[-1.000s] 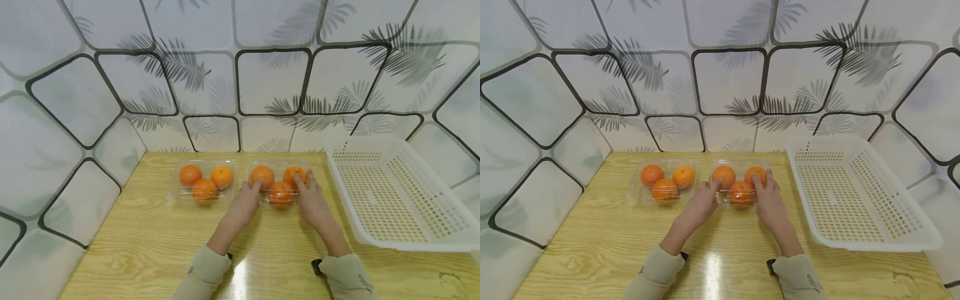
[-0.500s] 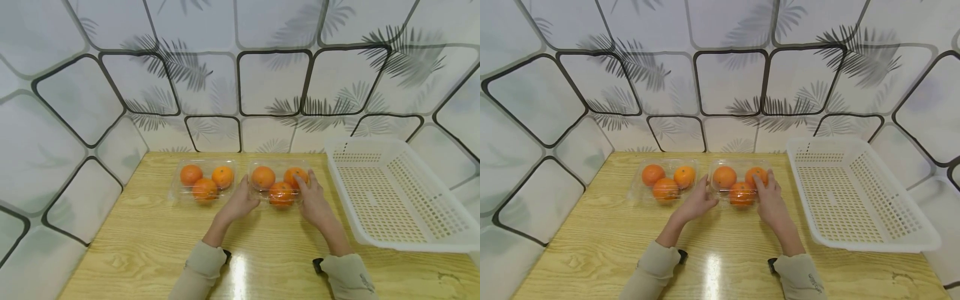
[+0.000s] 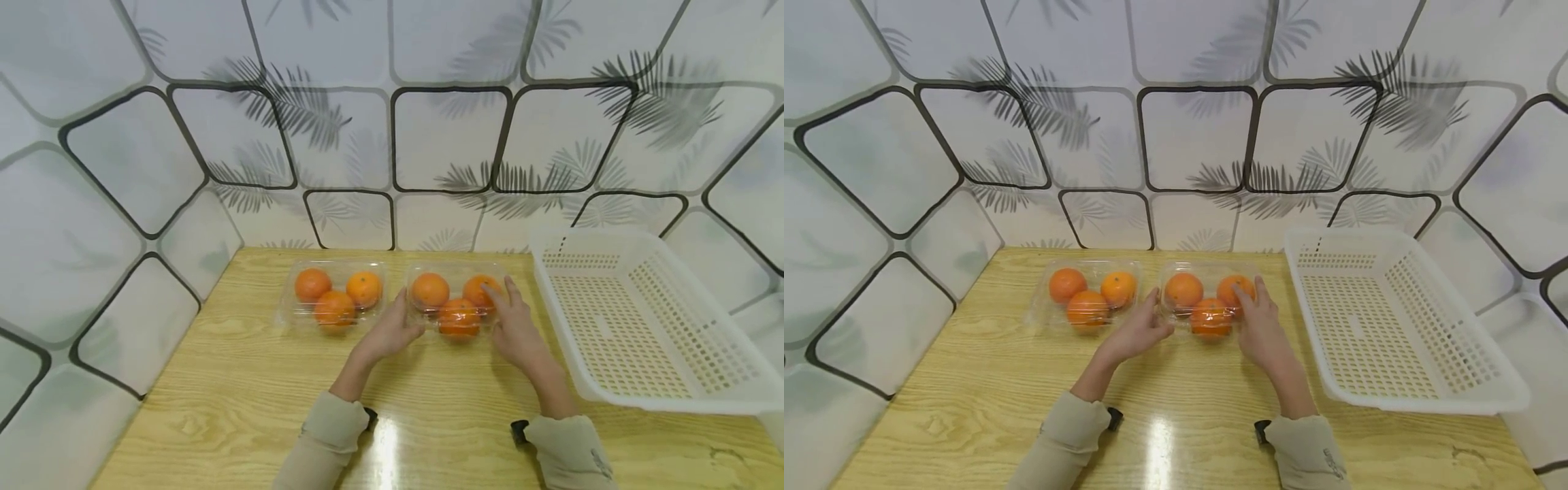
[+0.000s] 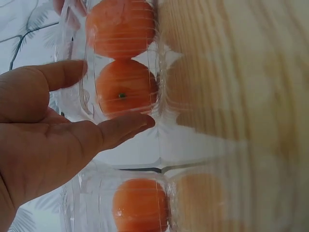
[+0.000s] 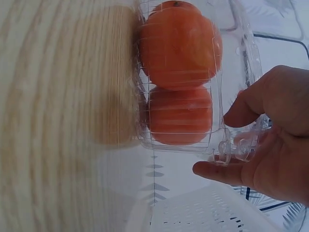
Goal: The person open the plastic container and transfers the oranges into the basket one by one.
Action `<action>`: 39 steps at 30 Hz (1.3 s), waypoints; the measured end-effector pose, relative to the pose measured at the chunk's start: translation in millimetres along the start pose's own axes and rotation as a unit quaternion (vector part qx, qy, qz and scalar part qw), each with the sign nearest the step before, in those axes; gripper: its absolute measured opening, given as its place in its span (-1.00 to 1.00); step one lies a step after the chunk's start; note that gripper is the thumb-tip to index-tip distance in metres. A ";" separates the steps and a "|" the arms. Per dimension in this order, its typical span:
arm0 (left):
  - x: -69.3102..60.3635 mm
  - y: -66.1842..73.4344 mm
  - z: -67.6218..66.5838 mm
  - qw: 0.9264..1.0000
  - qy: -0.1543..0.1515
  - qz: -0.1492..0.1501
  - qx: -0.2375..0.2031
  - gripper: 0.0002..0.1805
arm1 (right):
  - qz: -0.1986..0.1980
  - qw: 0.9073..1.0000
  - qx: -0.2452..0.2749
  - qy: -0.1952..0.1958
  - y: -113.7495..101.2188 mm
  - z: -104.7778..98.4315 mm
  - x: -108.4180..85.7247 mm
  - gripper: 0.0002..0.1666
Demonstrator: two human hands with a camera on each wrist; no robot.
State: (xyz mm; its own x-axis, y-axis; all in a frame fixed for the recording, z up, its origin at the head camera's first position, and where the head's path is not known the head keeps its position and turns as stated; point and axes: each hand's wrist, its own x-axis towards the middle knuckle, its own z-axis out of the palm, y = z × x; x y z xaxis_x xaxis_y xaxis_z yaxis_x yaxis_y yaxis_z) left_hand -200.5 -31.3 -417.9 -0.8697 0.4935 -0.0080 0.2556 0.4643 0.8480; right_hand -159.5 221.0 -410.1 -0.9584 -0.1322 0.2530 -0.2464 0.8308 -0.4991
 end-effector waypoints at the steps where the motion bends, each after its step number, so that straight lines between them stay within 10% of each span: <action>1: 1.0 -0.3 0.6 1.000 -0.001 0.004 0.001 -0.07 | -0.006 1.000 -0.001 0.007 0.3 -0.1 0.3 -0.15; 12: 6.9 -2.2 4.7 0.993 0.022 -0.078 -0.082 -0.02 | -0.034 0.998 0.017 0.054 1.0 -2.0 5.5 -0.32; 24: 5.6 -4.2 2.8 0.986 -0.001 -0.061 -0.158 0.01 | 0.049 0.979 0.177 0.083 2.1 -14.4 13.4 -0.48; 34: 5.5 -6.8 4.1 0.983 -0.016 -0.057 -0.175 0.04 | 0.142 0.928 0.314 0.140 -4.4 -22.9 27.9 -0.38; 39: 2.8 -6.7 3.2 0.983 -0.019 -0.053 -0.174 0.06 | 0.149 0.918 0.338 0.143 -6.1 -28.0 37.3 -0.37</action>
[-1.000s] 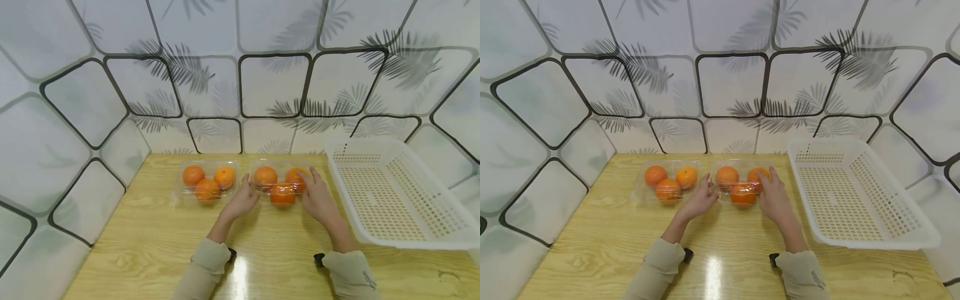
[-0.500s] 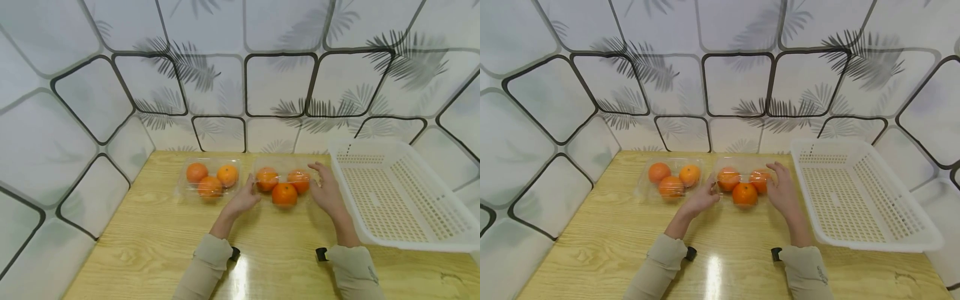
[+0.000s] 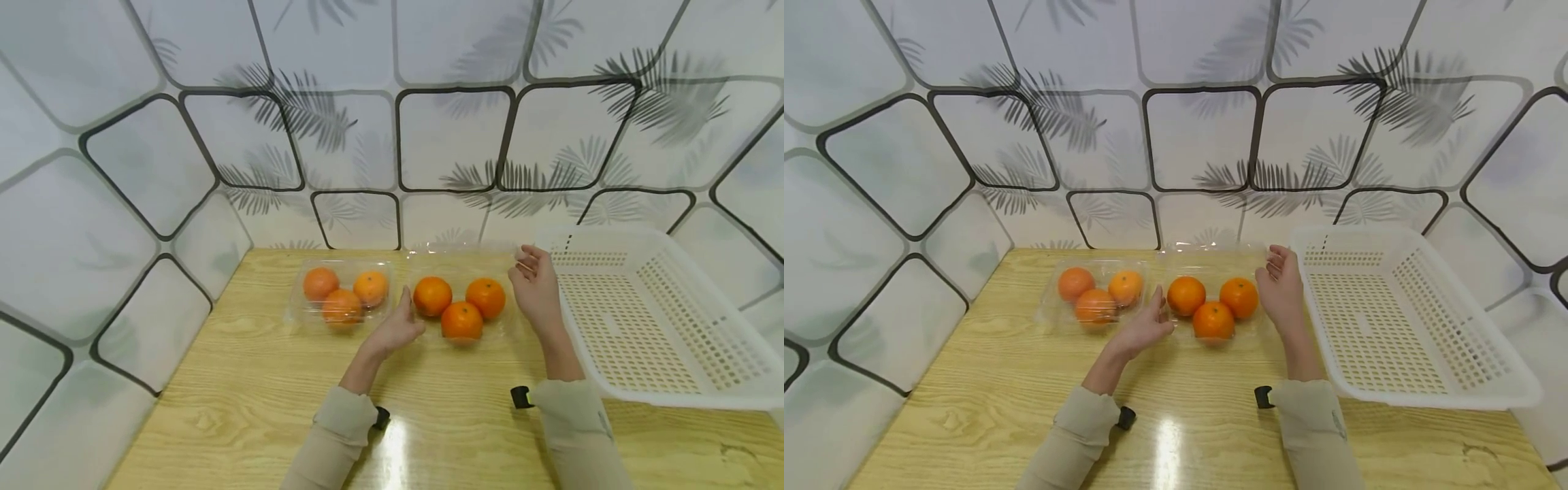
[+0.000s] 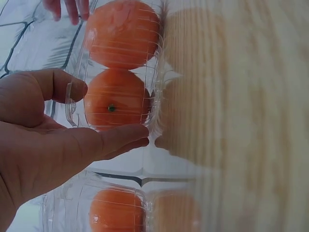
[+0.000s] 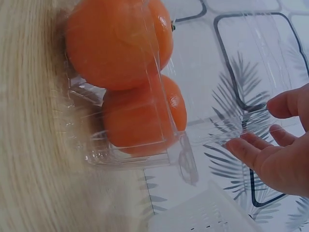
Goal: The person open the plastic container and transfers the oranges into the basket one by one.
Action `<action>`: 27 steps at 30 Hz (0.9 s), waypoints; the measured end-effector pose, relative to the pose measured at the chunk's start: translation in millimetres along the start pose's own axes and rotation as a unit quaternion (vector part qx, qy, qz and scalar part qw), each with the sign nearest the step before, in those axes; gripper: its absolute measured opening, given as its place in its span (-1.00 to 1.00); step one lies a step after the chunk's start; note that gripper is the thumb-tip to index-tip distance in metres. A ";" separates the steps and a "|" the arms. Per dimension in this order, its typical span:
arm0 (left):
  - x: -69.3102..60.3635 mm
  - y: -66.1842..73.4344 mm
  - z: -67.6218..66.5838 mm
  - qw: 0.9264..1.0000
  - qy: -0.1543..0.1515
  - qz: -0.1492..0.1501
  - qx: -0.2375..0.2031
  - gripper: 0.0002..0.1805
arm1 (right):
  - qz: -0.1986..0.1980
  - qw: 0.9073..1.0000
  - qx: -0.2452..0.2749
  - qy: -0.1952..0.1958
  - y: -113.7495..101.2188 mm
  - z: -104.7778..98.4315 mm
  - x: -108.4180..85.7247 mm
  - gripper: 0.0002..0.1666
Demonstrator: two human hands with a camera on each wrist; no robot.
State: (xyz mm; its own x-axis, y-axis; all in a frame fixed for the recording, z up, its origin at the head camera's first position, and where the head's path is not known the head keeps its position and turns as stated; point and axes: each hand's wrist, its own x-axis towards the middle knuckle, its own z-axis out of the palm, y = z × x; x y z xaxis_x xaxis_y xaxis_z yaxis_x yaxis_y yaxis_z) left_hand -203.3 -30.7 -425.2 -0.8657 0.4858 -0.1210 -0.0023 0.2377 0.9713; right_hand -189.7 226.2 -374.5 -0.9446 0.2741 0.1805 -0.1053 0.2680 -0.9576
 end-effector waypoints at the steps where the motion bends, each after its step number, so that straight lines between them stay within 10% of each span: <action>1: -0.8 -0.1 0.5 1.000 -0.001 0.001 0.003 0.06 | 0.000 1.000 -0.001 0.001 0.1 -0.1 1.6 -0.38; 10: -6.2 0.4 2.0 1.000 -0.011 0.002 0.021 0.05 | 0.000 0.996 -0.071 -0.045 7.0 -0.4 12.2 -0.24; 18: -9.4 -4.7 -2.6 0.999 -0.023 -0.006 0.023 0.05 | 0.015 0.976 -0.172 -0.136 15.4 0.4 17.2 -0.09; 27: -18.3 -3.0 -3.3 0.999 -0.026 -0.005 0.029 0.05 | 0.036 0.968 -0.170 -0.179 26.2 3.4 15.4 0.01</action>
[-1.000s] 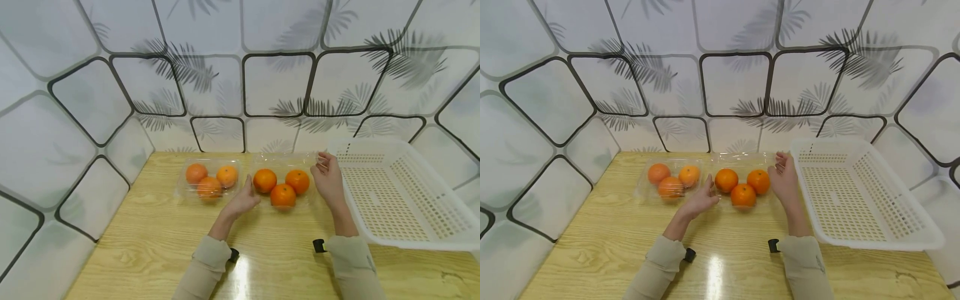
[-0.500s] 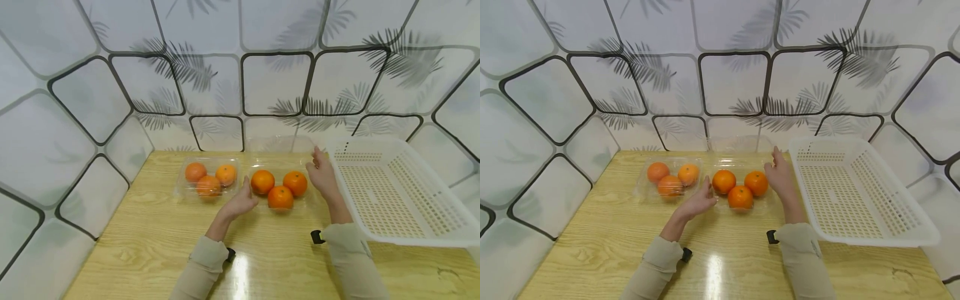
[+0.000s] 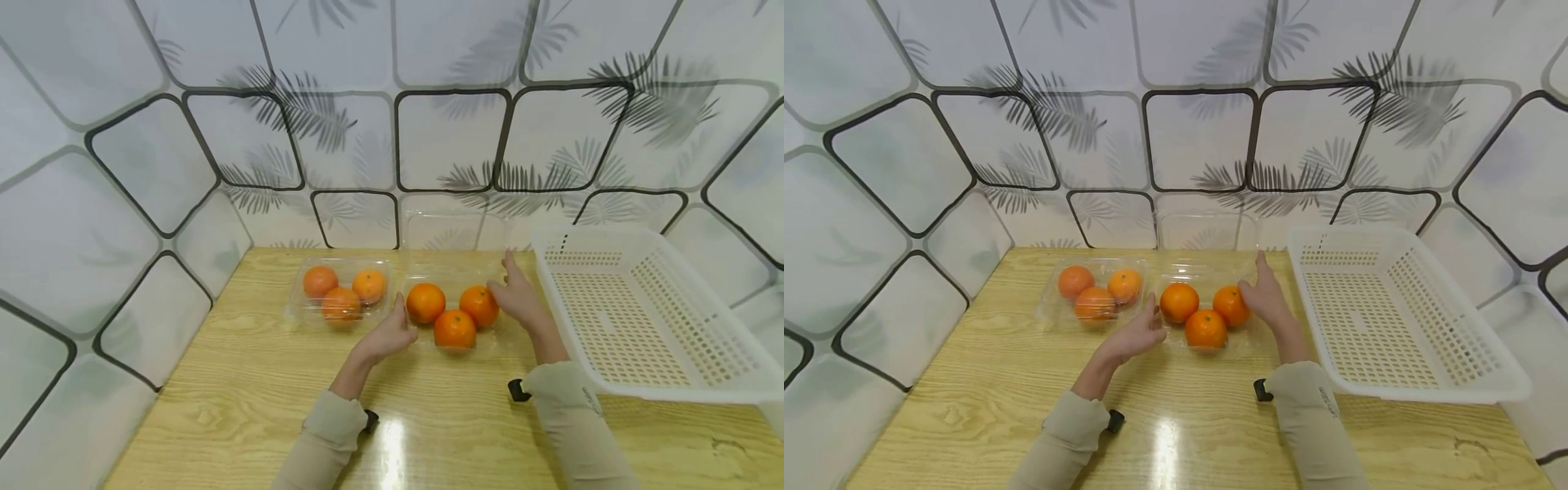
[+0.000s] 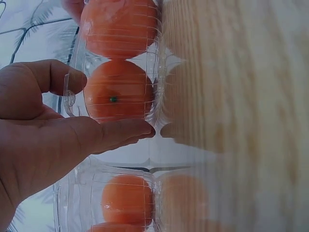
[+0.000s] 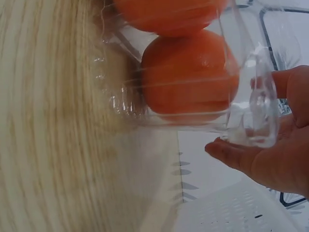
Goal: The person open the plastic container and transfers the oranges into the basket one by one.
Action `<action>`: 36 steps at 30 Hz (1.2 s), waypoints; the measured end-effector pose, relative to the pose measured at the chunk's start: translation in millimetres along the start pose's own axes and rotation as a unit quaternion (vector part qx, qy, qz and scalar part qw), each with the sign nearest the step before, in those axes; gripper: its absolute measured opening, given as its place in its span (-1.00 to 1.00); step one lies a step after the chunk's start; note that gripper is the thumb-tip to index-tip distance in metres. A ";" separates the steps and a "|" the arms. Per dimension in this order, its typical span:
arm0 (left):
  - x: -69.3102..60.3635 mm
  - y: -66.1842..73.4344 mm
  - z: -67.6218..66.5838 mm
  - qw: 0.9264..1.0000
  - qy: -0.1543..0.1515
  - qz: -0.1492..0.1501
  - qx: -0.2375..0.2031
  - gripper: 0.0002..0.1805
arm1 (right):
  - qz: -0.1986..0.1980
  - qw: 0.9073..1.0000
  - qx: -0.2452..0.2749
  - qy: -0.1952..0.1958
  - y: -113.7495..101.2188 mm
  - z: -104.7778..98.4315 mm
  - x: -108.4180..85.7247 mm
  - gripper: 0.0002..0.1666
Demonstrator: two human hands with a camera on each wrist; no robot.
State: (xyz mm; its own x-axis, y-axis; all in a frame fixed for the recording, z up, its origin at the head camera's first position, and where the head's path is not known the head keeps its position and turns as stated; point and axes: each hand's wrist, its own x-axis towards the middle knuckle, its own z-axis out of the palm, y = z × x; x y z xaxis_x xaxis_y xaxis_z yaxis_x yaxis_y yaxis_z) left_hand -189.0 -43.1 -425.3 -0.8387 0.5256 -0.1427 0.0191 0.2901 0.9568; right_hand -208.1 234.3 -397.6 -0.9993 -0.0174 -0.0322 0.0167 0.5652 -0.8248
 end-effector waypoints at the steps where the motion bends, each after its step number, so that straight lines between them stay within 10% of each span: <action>1: -0.5 -0.2 0.1 1.000 0.000 0.000 0.004 0.05 | 0.000 1.000 0.008 -0.002 1.2 0.5 0.5 0.02; 36: -20.3 0.1 8.2 1.000 -0.002 0.003 0.022 0.06 | 0.029 0.994 0.090 -0.046 21.4 10.6 0.0 -0.27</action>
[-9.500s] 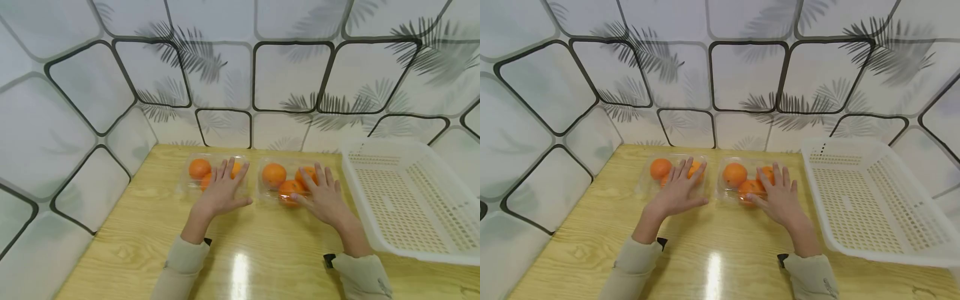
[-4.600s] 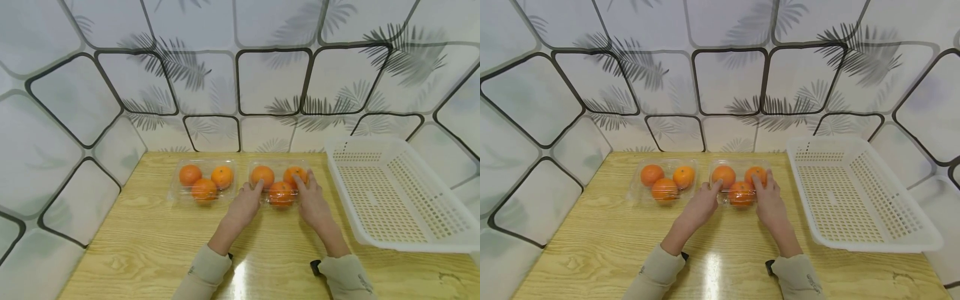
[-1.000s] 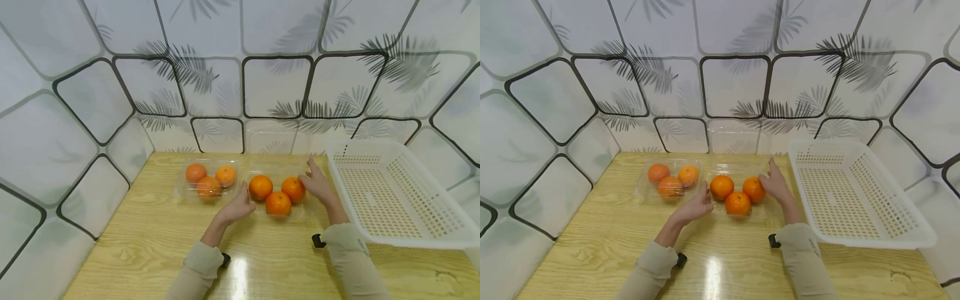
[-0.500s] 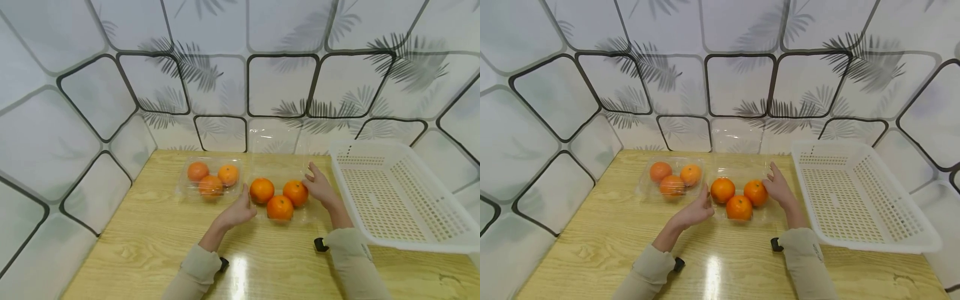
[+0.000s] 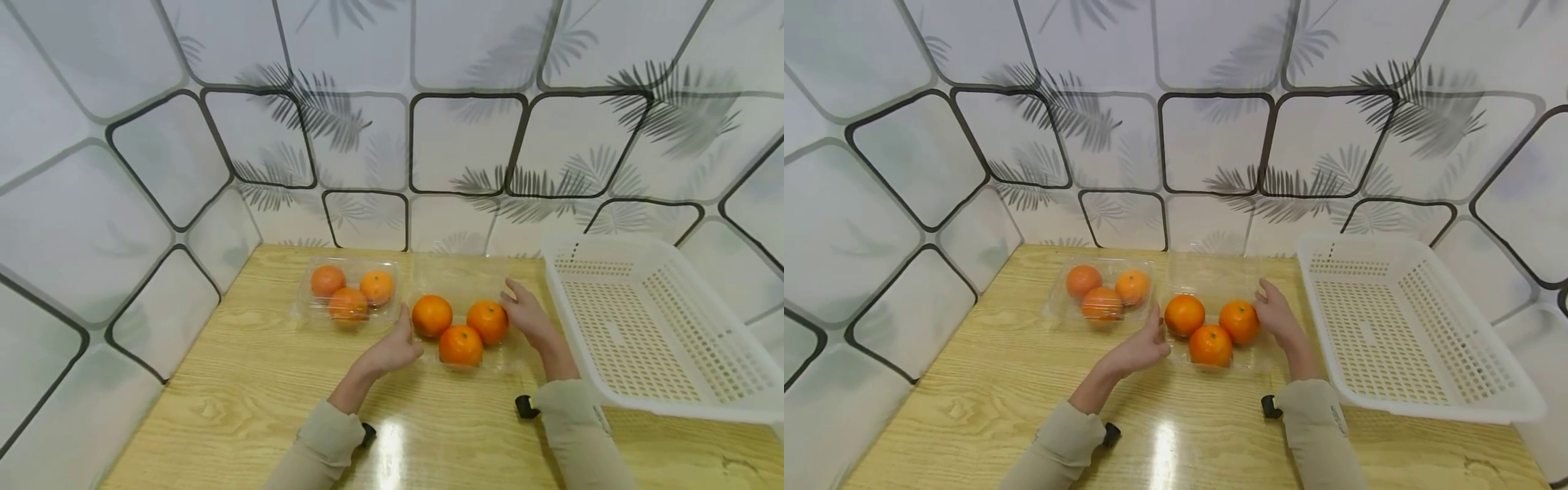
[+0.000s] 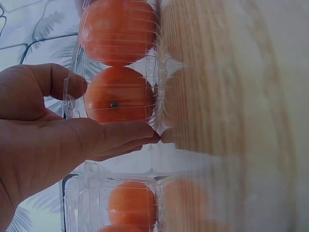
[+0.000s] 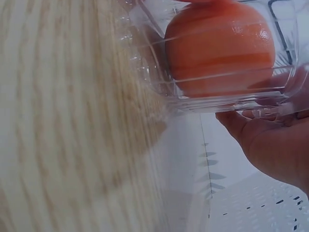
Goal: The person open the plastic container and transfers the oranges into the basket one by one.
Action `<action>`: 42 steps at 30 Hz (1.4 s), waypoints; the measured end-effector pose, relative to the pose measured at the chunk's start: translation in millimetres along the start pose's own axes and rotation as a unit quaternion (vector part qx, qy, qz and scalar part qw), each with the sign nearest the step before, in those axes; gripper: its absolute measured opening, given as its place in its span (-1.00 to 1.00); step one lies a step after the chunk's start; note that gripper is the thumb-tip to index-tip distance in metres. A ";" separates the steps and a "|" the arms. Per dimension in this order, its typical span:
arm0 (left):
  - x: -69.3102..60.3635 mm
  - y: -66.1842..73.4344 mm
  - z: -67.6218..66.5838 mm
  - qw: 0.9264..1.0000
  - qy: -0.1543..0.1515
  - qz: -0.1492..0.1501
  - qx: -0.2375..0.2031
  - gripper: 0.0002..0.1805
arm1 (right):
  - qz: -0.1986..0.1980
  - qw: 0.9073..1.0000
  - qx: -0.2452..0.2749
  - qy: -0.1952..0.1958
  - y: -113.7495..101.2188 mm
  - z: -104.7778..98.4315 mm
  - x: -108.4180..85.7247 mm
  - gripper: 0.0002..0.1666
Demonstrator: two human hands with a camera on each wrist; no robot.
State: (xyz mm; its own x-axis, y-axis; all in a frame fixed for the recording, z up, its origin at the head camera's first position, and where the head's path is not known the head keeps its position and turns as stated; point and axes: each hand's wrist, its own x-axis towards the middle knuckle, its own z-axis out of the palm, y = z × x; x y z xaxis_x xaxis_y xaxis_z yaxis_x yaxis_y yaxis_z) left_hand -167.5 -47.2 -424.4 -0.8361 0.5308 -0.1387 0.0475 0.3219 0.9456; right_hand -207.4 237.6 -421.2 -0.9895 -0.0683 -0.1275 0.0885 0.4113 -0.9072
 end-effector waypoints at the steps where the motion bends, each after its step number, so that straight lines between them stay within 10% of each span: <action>1: -0.2 0.1 0.4 1.000 0.000 -0.001 0.001 0.06 | 0.001 1.000 -0.001 0.000 0.7 0.0 0.1 -0.28; 42: 5.0 -5.4 -11.1 0.996 -0.049 -0.017 -0.066 0.06 | -0.020 0.999 -0.012 0.044 8.3 -1.6 -2.4 -0.27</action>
State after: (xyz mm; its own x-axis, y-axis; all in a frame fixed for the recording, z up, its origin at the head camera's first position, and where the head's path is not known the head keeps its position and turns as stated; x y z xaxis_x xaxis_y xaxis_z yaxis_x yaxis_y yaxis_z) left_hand -178.0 -54.9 -426.9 -0.7786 0.5969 -0.1937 -0.0585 0.2382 0.9694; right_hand -204.5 242.6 -427.9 -0.9985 -0.0049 -0.0542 0.0468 0.4307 -0.9013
